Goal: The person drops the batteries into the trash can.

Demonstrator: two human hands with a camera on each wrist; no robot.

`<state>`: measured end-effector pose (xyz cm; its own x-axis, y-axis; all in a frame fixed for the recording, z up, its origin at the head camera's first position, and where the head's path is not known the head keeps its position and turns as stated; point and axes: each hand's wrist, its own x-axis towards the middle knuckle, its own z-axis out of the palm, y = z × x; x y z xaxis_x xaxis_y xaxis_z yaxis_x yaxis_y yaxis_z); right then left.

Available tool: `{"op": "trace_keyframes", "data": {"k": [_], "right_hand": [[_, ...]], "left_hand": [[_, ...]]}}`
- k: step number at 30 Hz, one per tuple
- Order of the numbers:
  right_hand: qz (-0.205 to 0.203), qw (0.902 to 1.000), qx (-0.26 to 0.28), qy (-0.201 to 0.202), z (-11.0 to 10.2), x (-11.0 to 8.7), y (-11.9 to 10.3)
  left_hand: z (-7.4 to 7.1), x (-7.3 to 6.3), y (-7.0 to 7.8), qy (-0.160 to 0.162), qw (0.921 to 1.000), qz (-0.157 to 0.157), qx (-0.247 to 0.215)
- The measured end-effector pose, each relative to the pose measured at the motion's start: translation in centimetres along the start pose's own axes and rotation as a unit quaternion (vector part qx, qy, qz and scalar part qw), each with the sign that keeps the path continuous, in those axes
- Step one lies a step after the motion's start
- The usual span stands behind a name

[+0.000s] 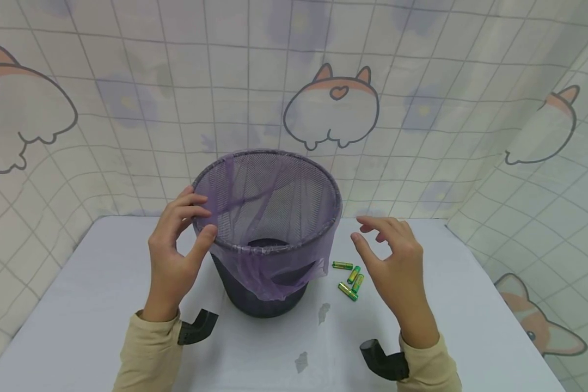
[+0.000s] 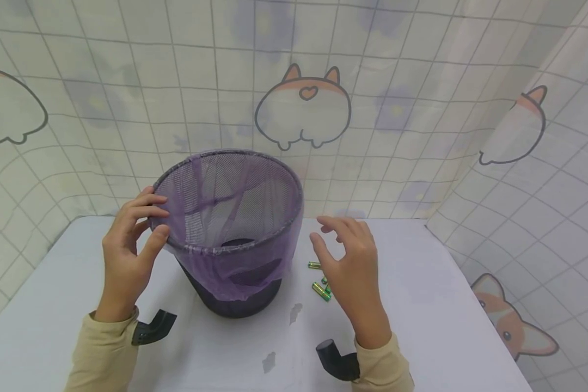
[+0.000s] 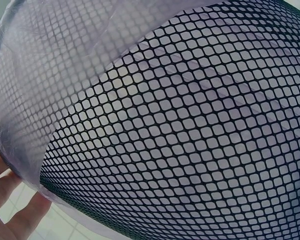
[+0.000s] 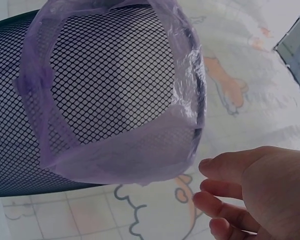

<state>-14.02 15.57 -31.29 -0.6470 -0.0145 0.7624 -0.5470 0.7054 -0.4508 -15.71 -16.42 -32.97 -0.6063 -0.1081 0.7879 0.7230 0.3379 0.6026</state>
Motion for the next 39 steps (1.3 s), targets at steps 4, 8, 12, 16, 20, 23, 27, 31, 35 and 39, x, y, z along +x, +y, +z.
{"op": "trace_keyframes", "data": {"k": [4,8,12,16,20,23,27,31,35,39], "right_hand": [[0.007,1.0,-0.007,-0.003,-0.1,-0.3,0.3],[0.015,0.9998,-0.014,-0.007,-0.2,-0.7,0.6],[0.022,0.9996,-0.015,-0.011,-0.2,-1.0,0.9],[0.028,0.9993,-0.019,-0.014,-0.3,-1.3,1.2],[0.034,0.9991,-0.022,-0.015,-0.4,-1.6,1.5],[0.041,0.9988,-0.023,-0.017,-0.4,-1.9,1.7],[0.052,0.9981,-0.028,-0.019,-0.4,-2.3,2.2],[0.058,0.9974,-0.036,-0.022,-0.4,-2.8,2.6],[0.065,0.9964,-0.045,-0.03,-0.5,-3.2,3.1],[0.081,0.9946,-0.054,-0.037,-0.6,-3.6,3.7]], "left_hand": [[0.0,0.0,0.0,-0.001,1.0,-0.001,0.0],[0.0,0.0,0.0,-0.002,1.0,-0.002,0.0],[0.0,0.0,0.0,-0.002,1.0,-0.001,0.002],[0.0,0.0,0.0,-0.001,1.0,0.0,-0.001],[0.0,0.0,0.0,-0.001,1.0,0.0,-0.002],[0.0,0.0,0.0,-0.001,1.0,-0.001,-0.003],[0.0,0.0,0.0,-0.002,1.0,-0.002,-0.004],[0.1,0.0,0.0,-0.002,1.0,-0.002,-0.003],[0.1,0.0,0.0,0.0,1.0,0.001,-0.001],[0.1,0.0,0.0,0.0,1.0,0.003,-0.003]]}}
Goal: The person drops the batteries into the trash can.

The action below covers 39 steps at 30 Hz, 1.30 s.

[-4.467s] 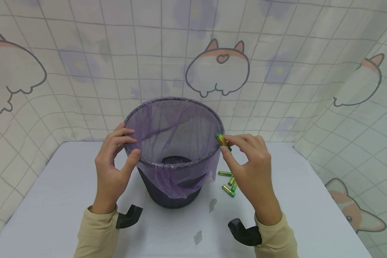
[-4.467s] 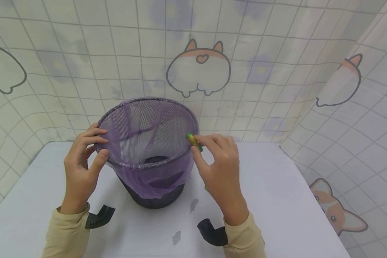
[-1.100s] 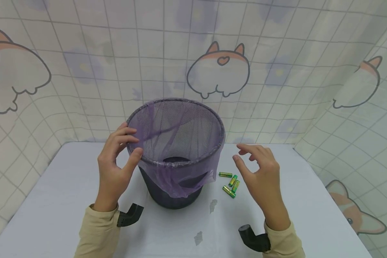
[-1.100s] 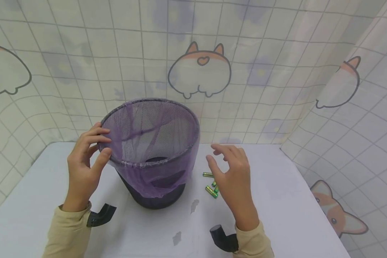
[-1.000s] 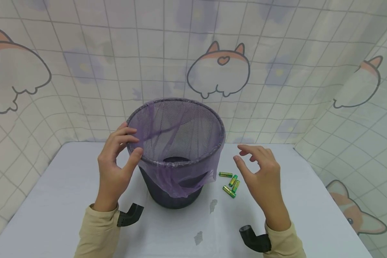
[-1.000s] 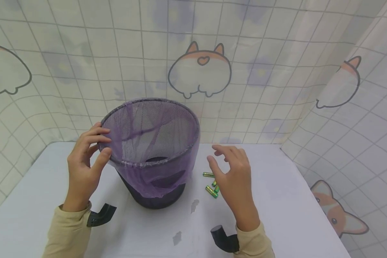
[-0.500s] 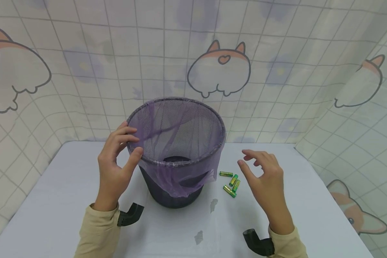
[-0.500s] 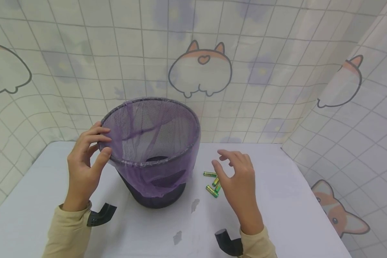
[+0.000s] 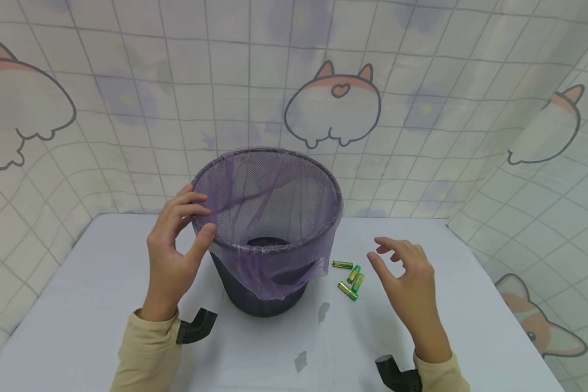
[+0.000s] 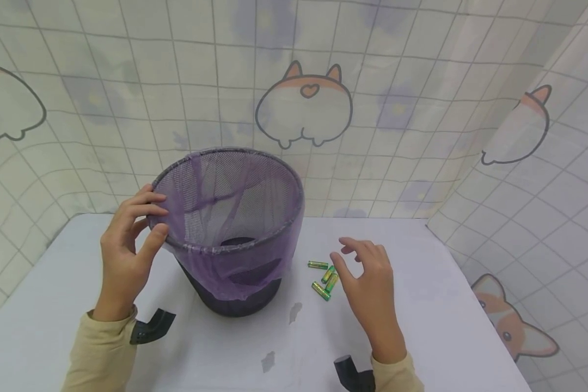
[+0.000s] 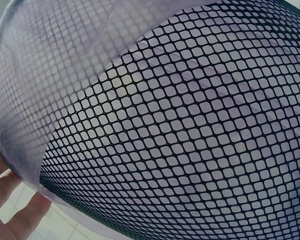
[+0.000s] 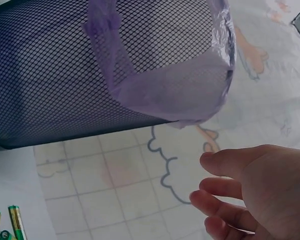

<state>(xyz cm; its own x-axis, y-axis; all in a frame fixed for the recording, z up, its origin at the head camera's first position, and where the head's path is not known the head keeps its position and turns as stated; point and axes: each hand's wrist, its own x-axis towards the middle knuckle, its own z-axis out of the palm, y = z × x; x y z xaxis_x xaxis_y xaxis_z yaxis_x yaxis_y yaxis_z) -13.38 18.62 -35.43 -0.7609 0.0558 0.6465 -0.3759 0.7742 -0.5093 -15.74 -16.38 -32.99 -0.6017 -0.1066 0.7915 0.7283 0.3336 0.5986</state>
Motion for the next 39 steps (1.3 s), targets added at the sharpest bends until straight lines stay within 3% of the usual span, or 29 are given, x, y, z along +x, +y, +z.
{"op": "trace_keyframes", "data": {"k": [11,39], "right_hand": [[0.039,0.999,-0.013,-0.02,0.3,-0.4,1.5],[0.079,0.9933,-0.03,-0.079,1.4,-0.5,2.7]], "left_hand": [[0.2,0.0,-0.1,0.004,0.9999,-0.009,-0.006],[0.1,0.1,0.0,0.001,1.0,-0.007,0.004]]}}
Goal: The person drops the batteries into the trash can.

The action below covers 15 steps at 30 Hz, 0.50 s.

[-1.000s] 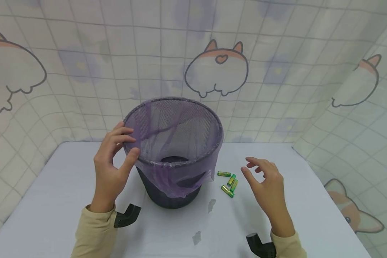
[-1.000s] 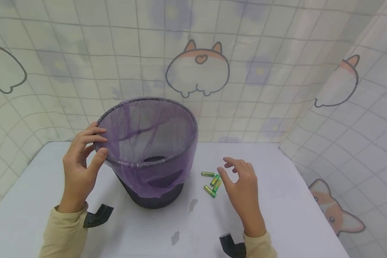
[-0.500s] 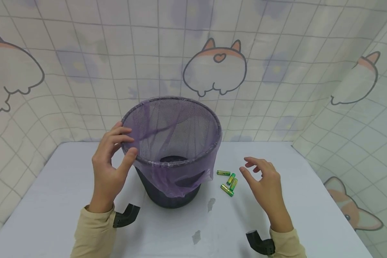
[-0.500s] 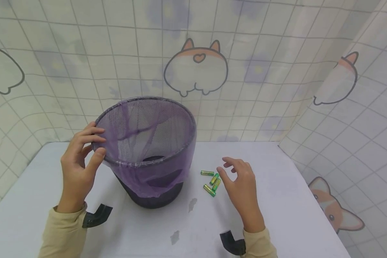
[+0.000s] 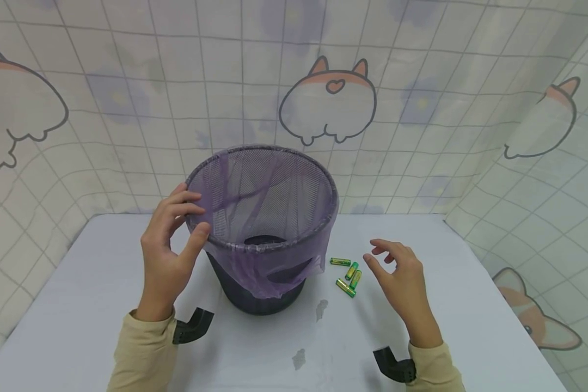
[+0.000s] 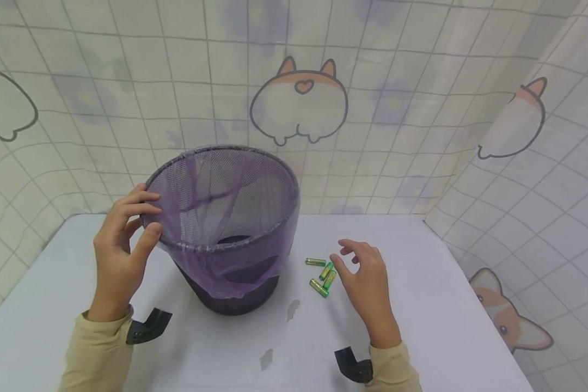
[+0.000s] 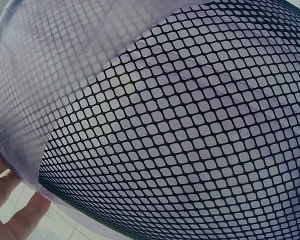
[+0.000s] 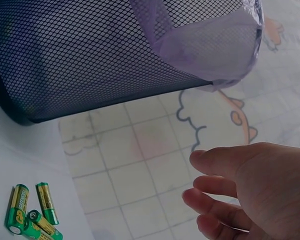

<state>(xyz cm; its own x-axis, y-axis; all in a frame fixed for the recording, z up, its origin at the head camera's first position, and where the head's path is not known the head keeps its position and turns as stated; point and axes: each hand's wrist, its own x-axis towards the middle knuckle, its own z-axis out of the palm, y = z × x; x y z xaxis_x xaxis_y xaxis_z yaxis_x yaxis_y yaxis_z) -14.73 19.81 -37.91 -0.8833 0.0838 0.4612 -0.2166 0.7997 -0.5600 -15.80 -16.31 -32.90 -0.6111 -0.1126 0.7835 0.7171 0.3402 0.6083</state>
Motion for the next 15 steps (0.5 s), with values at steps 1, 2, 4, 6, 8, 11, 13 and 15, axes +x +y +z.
{"op": "trace_keyframes", "data": {"k": [1,2,4,6,8,11,13,15], "right_hand": [[0.0,1.0,-0.001,-0.001,0.07,0.02,0.08],[0.001,1.0,-0.001,-0.003,0.14,0.04,0.17],[0.001,1.0,-0.002,-0.006,0.29,0.08,0.33],[0.003,0.9999,-0.004,-0.009,0.46,0.11,0.51],[0.005,0.9999,-0.005,-0.013,0.61,0.12,0.68],[0.007,0.9998,-0.009,-0.018,0.8,0.11,0.88],[0.008,0.9997,-0.009,-0.02,0.89,0.09,0.96],[0.009,0.9997,-0.009,-0.022,0.95,0.07,1.05]], "left_hand": [[0.0,0.01,0.01,0.0,1.0,0.0,0.001],[0.0,0.01,0.02,0.001,1.0,0.0,0.001],[-0.01,0.0,0.03,0.002,1.0,-0.001,0.002],[-0.01,0.0,0.04,0.002,1.0,-0.001,0.003],[0.0,0.01,0.05,0.002,1.0,0.0,0.004],[0.01,0.02,0.06,0.001,1.0,-0.001,0.004],[0.01,0.02,0.07,0.001,1.0,-0.002,0.005],[0.01,0.0,0.07,0.001,1.0,-0.004,0.004]]}}
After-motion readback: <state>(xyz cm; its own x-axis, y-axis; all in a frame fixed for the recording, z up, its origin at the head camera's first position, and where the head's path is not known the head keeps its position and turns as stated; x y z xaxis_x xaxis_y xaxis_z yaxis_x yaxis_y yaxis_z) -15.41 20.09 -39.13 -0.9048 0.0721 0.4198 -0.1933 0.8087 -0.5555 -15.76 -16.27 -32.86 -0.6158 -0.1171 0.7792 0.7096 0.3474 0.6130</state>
